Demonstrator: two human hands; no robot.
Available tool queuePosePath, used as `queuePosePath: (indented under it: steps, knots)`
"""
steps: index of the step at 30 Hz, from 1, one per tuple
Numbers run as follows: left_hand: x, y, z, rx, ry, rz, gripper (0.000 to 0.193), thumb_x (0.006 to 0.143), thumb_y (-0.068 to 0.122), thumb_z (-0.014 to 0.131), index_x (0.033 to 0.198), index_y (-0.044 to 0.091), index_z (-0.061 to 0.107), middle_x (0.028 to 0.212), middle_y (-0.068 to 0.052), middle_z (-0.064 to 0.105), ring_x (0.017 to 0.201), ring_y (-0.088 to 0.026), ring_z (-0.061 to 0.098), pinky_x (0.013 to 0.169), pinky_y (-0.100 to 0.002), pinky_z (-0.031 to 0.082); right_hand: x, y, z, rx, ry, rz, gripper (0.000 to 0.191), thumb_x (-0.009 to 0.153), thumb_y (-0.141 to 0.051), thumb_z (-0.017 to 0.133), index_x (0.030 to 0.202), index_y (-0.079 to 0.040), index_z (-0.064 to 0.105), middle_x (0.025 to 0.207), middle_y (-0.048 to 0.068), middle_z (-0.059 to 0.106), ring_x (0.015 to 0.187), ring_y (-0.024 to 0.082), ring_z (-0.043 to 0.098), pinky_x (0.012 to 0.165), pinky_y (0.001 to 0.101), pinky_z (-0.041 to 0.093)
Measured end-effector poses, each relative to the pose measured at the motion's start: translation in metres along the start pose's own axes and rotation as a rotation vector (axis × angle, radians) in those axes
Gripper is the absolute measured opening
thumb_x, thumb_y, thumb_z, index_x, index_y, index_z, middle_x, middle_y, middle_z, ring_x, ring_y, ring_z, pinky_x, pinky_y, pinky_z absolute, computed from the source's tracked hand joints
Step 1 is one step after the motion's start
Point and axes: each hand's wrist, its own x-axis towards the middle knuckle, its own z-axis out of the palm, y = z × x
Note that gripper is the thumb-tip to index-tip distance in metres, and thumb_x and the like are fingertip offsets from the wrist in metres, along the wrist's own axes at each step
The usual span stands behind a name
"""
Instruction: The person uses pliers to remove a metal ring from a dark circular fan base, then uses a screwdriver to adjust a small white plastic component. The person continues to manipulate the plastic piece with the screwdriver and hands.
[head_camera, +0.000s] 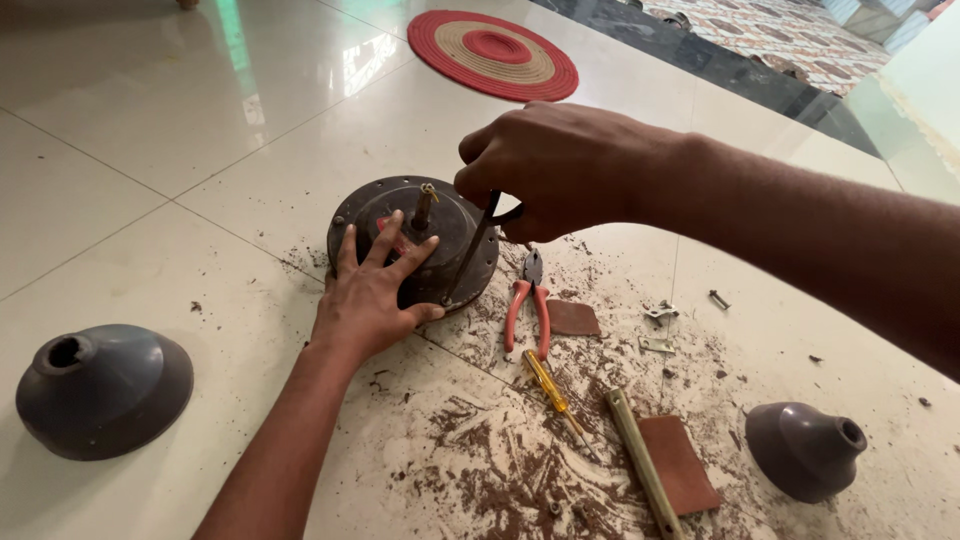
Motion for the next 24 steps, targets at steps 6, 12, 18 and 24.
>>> queuePosePath:
  steps: [6,12,18,24]
  knots:
    - [0.000,0.000,0.000,-0.005,-0.005,0.004,0.094,0.072,0.063,0.079,0.149,0.065,0.025,0.169,0.022,-0.005,0.158,-0.029,-0.007,0.124,-0.059,0.021,0.007,0.006,0.006,-0.177,-0.188,0.117,0.017,0.084,-0.023,0.078,0.086,-0.007,0.075,0.065,0.011,0.068,0.055,0.023,0.068,0.049,0.0374,0.057]
    - [0.000,0.001,-0.001,-0.001,-0.013,0.000,0.094,0.074,0.062,0.078,0.150,0.064,0.024,0.170,0.022,-0.006,0.158,-0.027,-0.009,0.123,-0.059,0.023,-0.009,0.019,0.013,0.183,-0.459,0.405,0.033,0.093,-0.031,0.068,0.074,-0.005,0.074,0.063,0.008,0.075,0.048,0.012,0.069,0.048,0.0320,0.058]
    - [0.001,-0.001,-0.001,0.006,-0.017,0.000,0.092,0.076,0.065,0.076,0.152,0.062,0.023,0.170,0.021,-0.008,0.157,-0.029,-0.011,0.122,-0.063,0.020,-0.004,0.030,0.022,0.660,-0.664,0.798,0.029,0.090,-0.027,0.071,0.083,0.001,0.072,0.064,0.014,0.073,0.049,0.019,0.058,0.046,0.0349,0.041]
    - [0.004,-0.003,0.001,0.014,-0.003,0.008,0.094,0.072,0.067,0.077,0.151,0.063,0.024,0.170,0.022,-0.005,0.158,-0.029,-0.007,0.124,-0.059,0.023,-0.009,0.023,0.023,0.404,-0.624,0.551,0.016,0.082,-0.016,0.080,0.088,-0.003,0.073,0.072,0.013,0.076,0.059,0.020,0.071,0.052,0.0347,0.054]
